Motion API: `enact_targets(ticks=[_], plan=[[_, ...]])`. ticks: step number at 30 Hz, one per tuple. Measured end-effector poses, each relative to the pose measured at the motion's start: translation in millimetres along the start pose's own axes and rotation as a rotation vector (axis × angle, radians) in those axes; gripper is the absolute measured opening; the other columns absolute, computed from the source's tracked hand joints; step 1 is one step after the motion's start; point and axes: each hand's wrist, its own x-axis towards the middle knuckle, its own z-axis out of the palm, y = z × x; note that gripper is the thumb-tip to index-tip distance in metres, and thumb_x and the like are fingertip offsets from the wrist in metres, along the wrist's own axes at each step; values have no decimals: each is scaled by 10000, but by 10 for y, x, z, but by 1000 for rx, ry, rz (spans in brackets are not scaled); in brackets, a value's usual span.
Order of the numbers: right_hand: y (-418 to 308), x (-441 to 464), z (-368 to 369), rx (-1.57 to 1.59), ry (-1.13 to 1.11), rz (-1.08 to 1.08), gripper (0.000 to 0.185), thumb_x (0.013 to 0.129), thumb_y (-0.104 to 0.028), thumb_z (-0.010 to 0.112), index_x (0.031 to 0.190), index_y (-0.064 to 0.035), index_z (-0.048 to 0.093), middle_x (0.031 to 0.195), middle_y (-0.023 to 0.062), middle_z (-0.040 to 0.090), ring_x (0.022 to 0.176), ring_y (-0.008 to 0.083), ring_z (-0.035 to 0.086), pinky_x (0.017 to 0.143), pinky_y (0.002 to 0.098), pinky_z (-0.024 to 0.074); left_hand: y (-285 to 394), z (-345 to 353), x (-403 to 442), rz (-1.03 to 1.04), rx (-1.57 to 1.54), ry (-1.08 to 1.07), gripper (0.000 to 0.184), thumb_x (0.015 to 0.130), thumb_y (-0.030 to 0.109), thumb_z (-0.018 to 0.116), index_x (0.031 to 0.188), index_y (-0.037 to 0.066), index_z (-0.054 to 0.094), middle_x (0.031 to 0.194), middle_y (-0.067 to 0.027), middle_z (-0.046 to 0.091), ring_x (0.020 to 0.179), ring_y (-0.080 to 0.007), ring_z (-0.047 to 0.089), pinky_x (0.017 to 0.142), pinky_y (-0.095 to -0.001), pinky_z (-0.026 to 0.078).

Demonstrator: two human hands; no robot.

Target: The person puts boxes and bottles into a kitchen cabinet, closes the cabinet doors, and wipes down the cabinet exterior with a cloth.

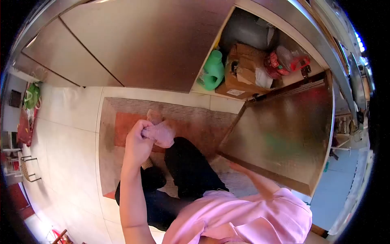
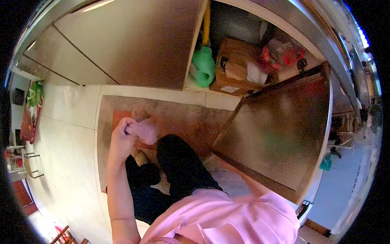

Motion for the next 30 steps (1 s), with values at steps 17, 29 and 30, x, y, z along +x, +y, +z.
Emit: enact_targets(ticks=[17, 29, 30], plan=[[-1697, 516, -169, -361, 44, -514, 376, 867, -159, 485, 1232, -78, 437, 1119, 159, 556, 1025, 281, 544, 869, 348, 424, -58, -143, -114, 30, 81, 115, 288, 645, -121, 457, 884, 21, 533, 755, 1, 509, 719, -75, 469, 639, -209, 391], [-1907, 482, -303, -269, 14, -457, 407, 886, -222, 450, 1246, -36, 408, 1263, 177, 439, 1167, 317, 422, 968, 380, 347, -54, -72, -120, 134, 77, 95, 278, 642, -116, 460, 872, 22, 531, 721, -22, 495, 689, -96, 466, 627, -225, 391], [-1965, 458, -352, -269, 25, -456, 407, 886, -222, 450, 1246, -36, 408, 1263, 177, 439, 1167, 317, 422, 968, 380, 347, -72, -84, -116, 120, 103, 75, 287, 625, -107, 479, 876, 18, 537, 784, -80, 529, 741, -171, 517, 664, -258, 418]])
